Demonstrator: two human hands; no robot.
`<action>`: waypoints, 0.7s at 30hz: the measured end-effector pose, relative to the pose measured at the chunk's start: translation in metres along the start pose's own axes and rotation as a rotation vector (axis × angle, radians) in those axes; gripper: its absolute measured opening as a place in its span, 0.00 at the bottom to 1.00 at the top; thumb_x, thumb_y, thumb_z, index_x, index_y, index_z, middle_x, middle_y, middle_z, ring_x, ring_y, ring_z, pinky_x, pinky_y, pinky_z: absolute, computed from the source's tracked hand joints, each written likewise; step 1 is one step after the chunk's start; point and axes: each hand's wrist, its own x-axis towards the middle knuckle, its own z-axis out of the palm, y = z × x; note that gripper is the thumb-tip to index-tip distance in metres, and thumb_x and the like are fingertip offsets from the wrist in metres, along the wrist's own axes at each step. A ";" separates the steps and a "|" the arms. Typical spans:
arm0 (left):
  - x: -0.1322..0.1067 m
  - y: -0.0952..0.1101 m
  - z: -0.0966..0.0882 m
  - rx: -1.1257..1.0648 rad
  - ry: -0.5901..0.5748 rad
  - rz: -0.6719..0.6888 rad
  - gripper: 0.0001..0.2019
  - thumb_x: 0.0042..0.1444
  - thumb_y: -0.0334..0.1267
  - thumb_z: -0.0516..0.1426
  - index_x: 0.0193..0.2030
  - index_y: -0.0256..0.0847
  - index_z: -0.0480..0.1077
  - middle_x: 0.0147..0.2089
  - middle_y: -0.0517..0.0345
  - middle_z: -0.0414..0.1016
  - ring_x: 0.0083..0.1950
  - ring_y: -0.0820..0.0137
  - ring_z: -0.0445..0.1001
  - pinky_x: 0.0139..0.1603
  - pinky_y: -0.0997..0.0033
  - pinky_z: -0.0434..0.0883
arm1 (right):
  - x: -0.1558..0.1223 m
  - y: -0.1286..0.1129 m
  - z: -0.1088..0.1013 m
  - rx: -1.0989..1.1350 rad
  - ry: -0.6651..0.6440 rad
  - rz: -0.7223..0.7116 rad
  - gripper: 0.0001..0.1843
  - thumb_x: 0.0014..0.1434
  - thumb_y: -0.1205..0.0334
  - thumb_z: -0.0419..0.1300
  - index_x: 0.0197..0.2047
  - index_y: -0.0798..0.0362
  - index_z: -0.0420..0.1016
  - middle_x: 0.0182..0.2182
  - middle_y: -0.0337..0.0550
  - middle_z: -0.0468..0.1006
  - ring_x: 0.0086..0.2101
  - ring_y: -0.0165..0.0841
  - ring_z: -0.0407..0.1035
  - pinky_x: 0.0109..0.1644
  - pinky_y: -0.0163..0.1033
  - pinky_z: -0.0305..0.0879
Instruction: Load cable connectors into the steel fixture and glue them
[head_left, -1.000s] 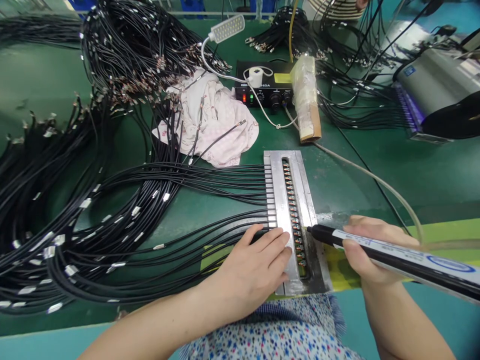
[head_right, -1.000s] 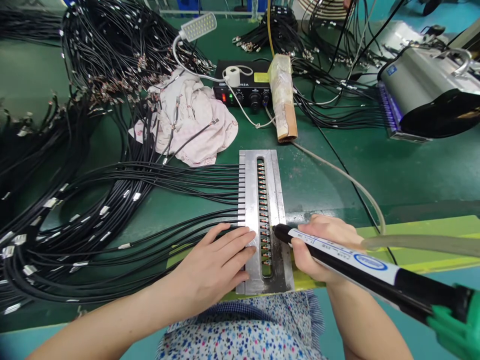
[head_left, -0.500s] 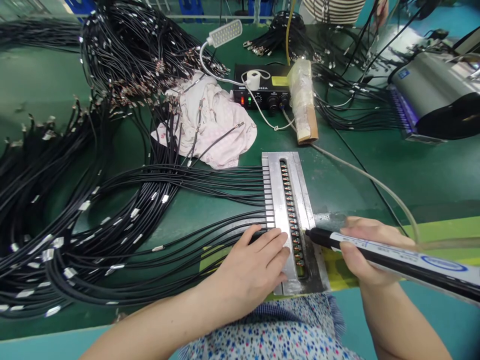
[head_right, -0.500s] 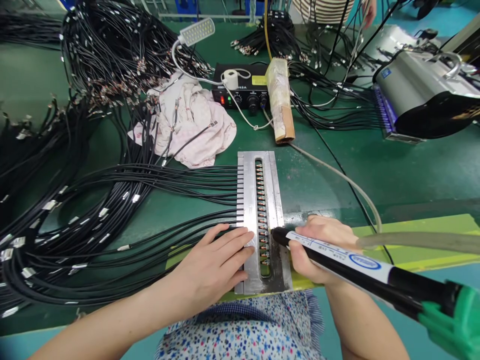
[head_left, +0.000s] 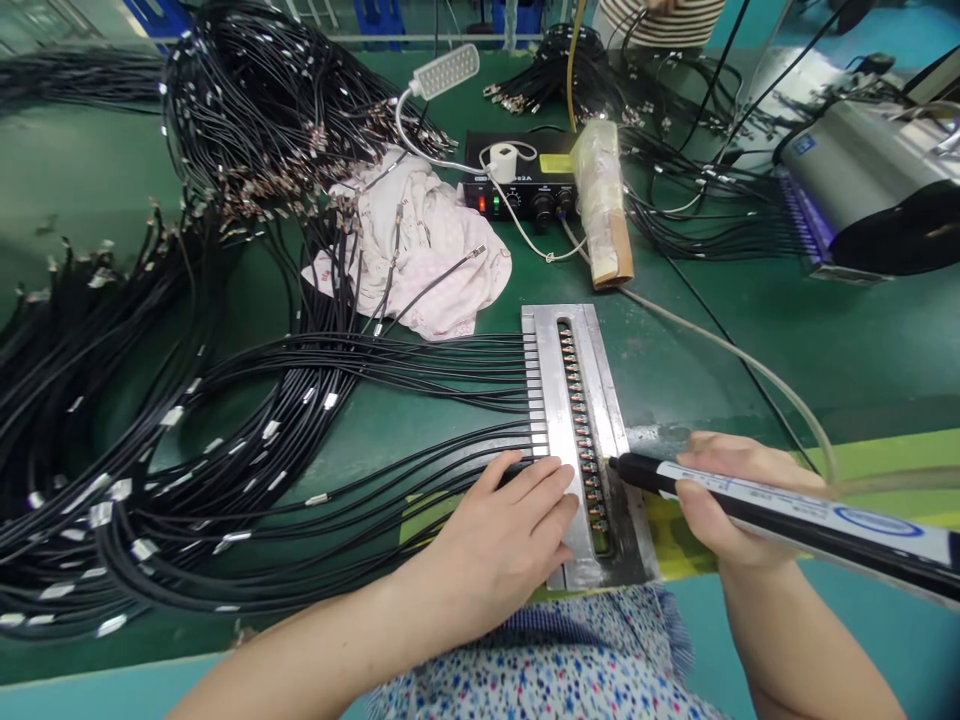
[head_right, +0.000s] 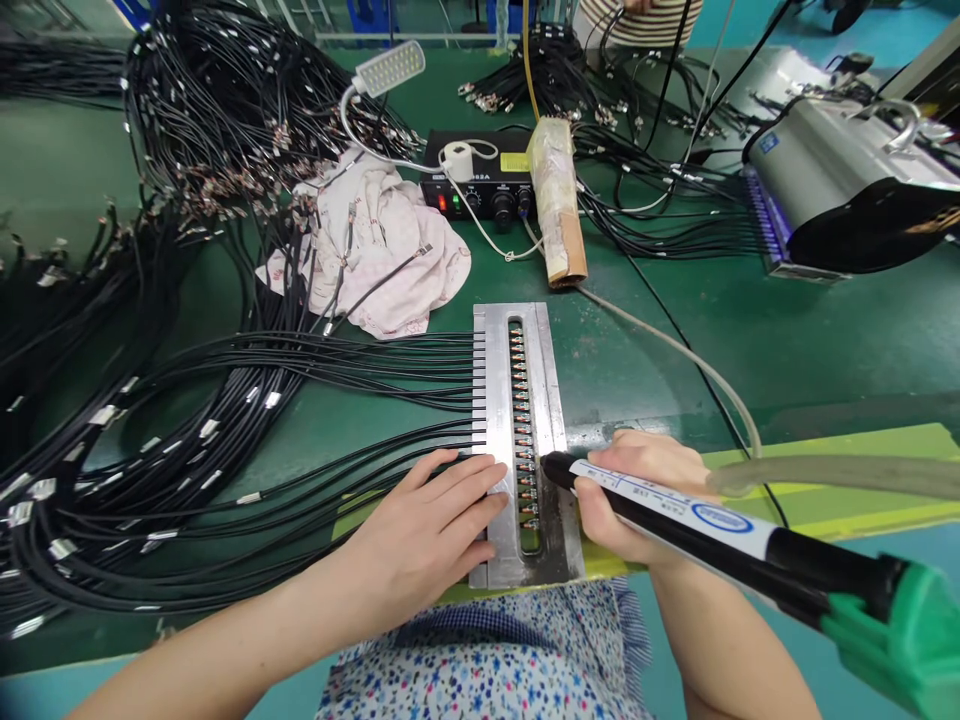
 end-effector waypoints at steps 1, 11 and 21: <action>0.000 0.000 0.000 -0.001 0.001 -0.001 0.15 0.65 0.40 0.46 0.51 0.34 0.65 0.58 0.49 0.65 0.62 0.62 0.58 0.60 0.55 0.54 | 0.000 0.000 0.000 -0.006 -0.002 0.002 0.10 0.43 0.70 0.63 0.33 0.52 0.74 0.21 0.37 0.73 0.21 0.32 0.68 0.25 0.40 0.68; 0.000 0.001 -0.001 -0.008 0.010 0.007 0.15 0.64 0.40 0.47 0.51 0.34 0.65 0.58 0.49 0.65 0.61 0.61 0.59 0.60 0.54 0.55 | -0.011 0.007 -0.003 0.162 0.131 0.074 0.12 0.46 0.66 0.61 0.37 0.50 0.76 0.23 0.37 0.74 0.21 0.33 0.67 0.27 0.46 0.68; 0.002 0.002 0.001 -0.024 0.013 0.028 0.13 0.63 0.38 0.49 0.50 0.34 0.65 0.52 0.50 0.68 0.57 0.63 0.63 0.61 0.55 0.55 | -0.012 0.007 -0.005 0.134 0.013 0.059 0.13 0.42 0.69 0.62 0.35 0.50 0.75 0.22 0.38 0.74 0.21 0.34 0.68 0.25 0.44 0.68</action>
